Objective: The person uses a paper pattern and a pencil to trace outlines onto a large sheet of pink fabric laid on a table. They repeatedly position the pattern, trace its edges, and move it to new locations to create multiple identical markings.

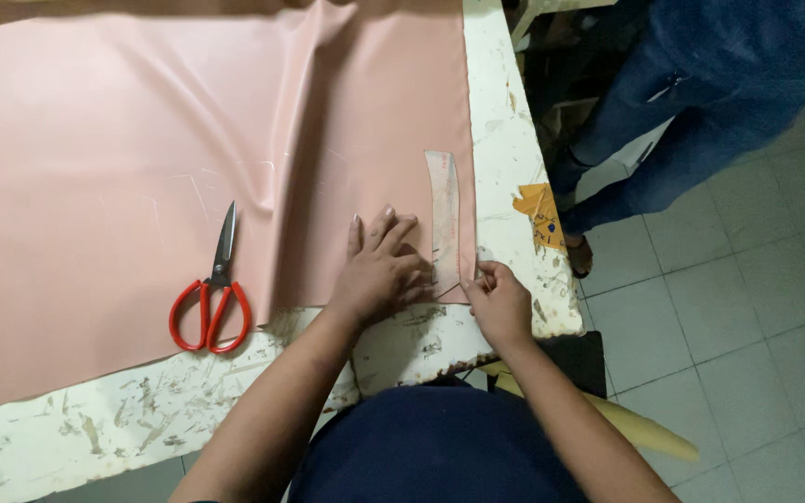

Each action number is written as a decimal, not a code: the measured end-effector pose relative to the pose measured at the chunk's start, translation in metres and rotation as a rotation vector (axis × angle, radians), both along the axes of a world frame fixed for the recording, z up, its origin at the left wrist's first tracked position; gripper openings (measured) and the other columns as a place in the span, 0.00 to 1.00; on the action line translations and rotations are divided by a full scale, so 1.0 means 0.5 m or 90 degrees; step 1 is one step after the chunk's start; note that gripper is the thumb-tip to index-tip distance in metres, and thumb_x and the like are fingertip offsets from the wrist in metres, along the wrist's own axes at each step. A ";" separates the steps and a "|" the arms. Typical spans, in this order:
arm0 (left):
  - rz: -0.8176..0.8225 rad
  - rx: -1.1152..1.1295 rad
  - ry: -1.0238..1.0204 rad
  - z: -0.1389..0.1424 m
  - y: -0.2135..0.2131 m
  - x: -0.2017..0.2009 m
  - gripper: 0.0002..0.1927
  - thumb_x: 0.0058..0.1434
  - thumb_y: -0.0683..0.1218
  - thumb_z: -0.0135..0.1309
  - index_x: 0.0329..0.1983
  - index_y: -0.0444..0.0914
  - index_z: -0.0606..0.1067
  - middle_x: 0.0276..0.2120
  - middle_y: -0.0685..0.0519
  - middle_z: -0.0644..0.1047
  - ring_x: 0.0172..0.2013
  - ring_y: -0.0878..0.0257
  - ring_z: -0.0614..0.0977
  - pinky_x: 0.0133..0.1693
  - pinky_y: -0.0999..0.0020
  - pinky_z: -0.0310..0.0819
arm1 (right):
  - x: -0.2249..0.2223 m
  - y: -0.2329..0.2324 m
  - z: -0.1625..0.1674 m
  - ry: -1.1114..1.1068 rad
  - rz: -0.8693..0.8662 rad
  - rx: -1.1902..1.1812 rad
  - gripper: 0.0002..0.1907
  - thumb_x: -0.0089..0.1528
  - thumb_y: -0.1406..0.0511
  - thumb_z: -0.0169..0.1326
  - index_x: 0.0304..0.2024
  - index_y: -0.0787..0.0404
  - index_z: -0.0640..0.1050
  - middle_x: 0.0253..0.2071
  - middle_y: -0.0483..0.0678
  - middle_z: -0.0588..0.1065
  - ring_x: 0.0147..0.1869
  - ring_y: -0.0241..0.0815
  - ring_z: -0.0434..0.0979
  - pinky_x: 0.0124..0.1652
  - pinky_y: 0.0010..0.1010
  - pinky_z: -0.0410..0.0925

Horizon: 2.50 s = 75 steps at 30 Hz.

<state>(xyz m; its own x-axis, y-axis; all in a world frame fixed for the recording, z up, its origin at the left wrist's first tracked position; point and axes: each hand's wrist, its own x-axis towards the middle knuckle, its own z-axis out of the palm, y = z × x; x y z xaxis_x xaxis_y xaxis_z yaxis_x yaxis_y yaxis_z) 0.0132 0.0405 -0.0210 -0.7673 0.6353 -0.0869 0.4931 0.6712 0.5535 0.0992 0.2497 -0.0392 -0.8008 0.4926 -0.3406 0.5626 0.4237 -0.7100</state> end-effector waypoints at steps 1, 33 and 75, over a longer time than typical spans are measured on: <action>0.000 0.010 0.047 -0.003 0.000 0.001 0.14 0.53 0.60 0.61 0.40 0.53 0.80 0.71 0.51 0.58 0.74 0.46 0.47 0.68 0.31 0.27 | -0.006 0.000 -0.001 0.023 -0.007 -0.039 0.23 0.59 0.64 0.62 0.54 0.67 0.75 0.29 0.45 0.77 0.28 0.37 0.77 0.30 0.26 0.71; -0.019 0.031 0.045 -0.004 -0.012 0.006 0.16 0.59 0.48 0.55 0.48 0.60 0.83 0.68 0.53 0.63 0.74 0.51 0.53 0.70 0.34 0.25 | 0.010 0.006 0.015 0.091 0.192 0.088 0.20 0.58 0.62 0.64 0.53 0.52 0.82 0.44 0.47 0.74 0.48 0.39 0.78 0.50 0.29 0.70; 0.107 0.253 0.033 -0.042 -0.023 -0.009 0.10 0.61 0.34 0.49 0.41 0.40 0.76 0.60 0.49 0.73 0.71 0.49 0.65 0.72 0.38 0.42 | 0.007 0.001 0.022 0.041 0.195 0.100 0.21 0.59 0.60 0.64 0.55 0.51 0.81 0.46 0.43 0.72 0.45 0.37 0.77 0.47 0.27 0.71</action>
